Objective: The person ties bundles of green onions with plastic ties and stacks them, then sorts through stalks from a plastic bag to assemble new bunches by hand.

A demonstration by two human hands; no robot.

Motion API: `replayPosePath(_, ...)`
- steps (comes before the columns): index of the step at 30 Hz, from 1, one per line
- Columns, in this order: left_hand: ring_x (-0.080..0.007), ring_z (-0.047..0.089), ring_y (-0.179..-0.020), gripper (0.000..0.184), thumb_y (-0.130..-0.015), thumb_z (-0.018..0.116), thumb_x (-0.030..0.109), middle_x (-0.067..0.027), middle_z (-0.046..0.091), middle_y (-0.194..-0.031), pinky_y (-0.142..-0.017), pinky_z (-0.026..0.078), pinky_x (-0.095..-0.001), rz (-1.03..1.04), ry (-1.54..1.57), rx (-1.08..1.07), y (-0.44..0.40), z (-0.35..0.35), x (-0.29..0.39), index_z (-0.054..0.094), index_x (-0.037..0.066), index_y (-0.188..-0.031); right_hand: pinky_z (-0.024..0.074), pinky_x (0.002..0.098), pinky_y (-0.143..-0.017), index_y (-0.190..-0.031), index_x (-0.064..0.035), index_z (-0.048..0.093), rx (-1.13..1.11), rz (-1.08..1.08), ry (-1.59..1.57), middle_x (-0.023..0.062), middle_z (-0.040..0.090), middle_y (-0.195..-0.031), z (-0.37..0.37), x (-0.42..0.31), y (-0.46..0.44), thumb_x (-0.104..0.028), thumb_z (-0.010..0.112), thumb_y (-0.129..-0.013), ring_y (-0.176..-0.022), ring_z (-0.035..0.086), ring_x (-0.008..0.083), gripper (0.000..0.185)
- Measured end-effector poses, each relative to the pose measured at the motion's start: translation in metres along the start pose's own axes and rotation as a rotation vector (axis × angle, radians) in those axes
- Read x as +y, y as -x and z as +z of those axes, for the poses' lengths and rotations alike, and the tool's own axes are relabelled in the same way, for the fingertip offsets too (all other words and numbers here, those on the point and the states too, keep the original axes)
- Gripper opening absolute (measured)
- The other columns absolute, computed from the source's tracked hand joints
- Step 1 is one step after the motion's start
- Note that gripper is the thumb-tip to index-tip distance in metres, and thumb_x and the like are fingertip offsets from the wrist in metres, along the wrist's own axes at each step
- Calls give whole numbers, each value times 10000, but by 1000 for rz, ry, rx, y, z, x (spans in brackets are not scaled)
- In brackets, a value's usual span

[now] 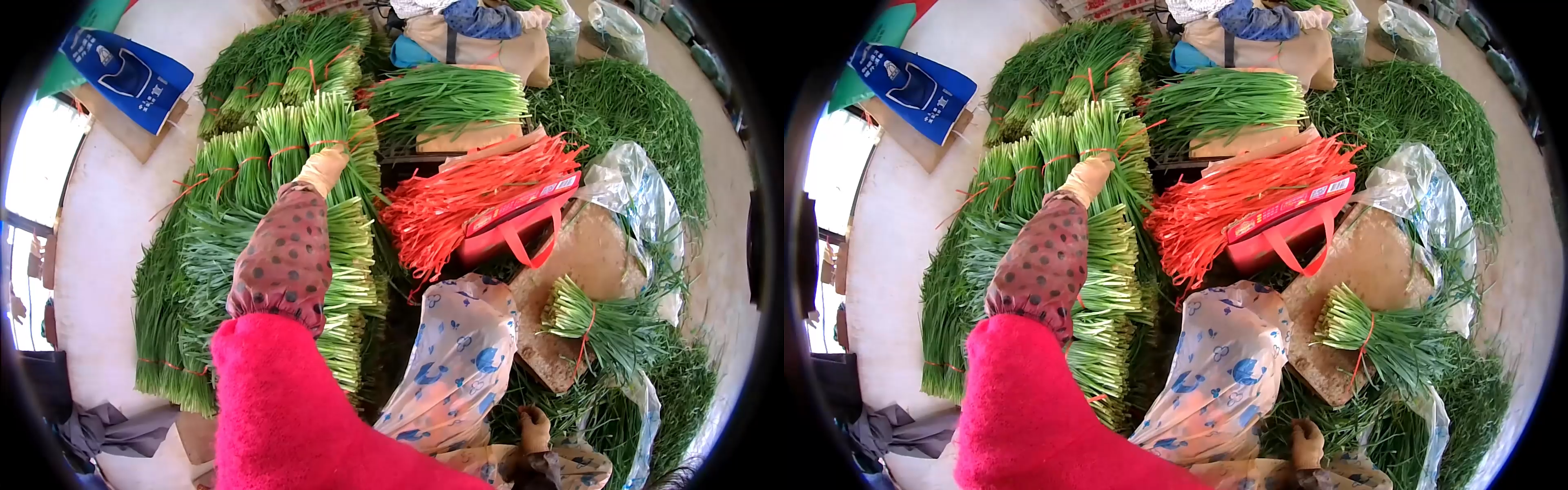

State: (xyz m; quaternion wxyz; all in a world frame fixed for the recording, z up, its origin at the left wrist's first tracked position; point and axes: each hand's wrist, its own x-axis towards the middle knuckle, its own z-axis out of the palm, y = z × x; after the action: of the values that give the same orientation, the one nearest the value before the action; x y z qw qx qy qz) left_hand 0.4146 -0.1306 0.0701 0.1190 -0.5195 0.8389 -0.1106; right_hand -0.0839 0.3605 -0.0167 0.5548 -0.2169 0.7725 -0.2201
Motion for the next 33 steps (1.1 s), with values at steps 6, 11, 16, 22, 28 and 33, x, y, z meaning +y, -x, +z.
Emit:
replayPosePath(6,-177,631,-782,199,-876,495,1,-60,660,-946,-678,508,-301,-436,949,178,11,-14,-6,633,48,-1012,445,273,-629,-1056,3,629,-6,131,25,62,641,-882,3,6,-7,-104,550,-885,-695,550,121,217)
replayPosePath(11,-172,628,-765,240,-901,445,-28,-87,633,-1045,-661,510,-259,-666,1406,300,-3,-24,-11,489,-68,-1133,439,273,-616,-1061,6,635,-21,86,57,67,638,-823,7,5,-11,-106,564,-868,-677,550,128,234)
replayPosePath(16,-287,579,-1020,241,-863,433,-94,-251,501,-1154,-773,554,-336,-871,2867,664,-41,-4,-43,481,-66,-1098,433,271,-598,-1038,15,641,-15,79,18,53,623,-773,8,19,-16,-108,580,-855,-651,540,124,228)
replayPosePath(22,-230,642,-843,116,-890,547,32,-146,629,-879,-794,545,-333,-408,1835,659,-54,-94,-8,544,-41,-981,460,301,-626,-990,22,641,31,-34,134,104,642,-775,16,-4,-12,-184,604,-859,-666,571,165,247)
replayPosePath(28,-189,633,-794,269,-675,667,48,-79,658,-841,-711,520,-327,415,750,-704,-2,-138,99,656,40,-943,480,372,-721,-1032,-49,618,-3,-130,286,159,653,-905,-13,-39,-2,-249,547,-869,-837,632,308,268)
replayPosePath(33,-345,568,-1062,660,-695,749,171,-215,589,-1135,-897,464,-390,648,714,-467,21,-165,234,477,15,-1276,481,367,-791,-1066,-83,628,24,-72,242,136,658,-978,-18,-21,6,-217,549,-834,-916,622,298,280)
